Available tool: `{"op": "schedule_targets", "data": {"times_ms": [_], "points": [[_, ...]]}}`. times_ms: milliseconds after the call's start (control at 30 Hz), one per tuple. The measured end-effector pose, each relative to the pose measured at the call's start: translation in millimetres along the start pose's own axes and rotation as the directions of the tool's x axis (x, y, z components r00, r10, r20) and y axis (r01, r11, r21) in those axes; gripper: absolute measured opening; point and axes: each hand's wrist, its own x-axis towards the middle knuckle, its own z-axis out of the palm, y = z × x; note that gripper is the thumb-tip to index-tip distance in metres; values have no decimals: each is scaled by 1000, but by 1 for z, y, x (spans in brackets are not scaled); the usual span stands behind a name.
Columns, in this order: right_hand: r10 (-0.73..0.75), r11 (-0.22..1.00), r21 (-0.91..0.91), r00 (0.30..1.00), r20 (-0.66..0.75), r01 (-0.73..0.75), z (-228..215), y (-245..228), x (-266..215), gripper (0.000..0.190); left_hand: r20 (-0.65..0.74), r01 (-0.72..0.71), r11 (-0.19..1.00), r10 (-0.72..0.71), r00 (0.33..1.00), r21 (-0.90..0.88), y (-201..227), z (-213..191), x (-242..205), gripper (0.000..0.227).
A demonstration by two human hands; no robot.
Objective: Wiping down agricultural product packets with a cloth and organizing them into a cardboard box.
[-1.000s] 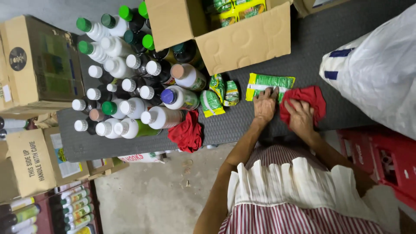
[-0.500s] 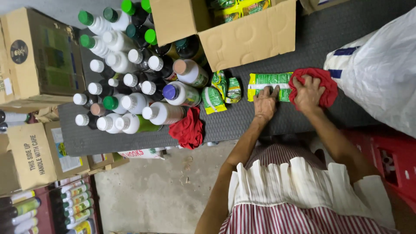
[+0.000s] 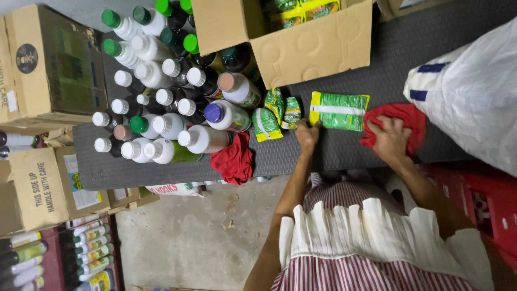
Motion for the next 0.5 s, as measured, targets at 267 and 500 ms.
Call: {"op": "schedule_targets", "data": {"times_ms": [267,500], "points": [[100,975,217,967,-235,-48,48,-16,7,55,462,517,569,-254,850,-639,1,2,-7,29],[-6,1000,21,998,-57,8,17,-57,21,72,303,383,744,-251,920,-547,-25,39,2,23]]}}
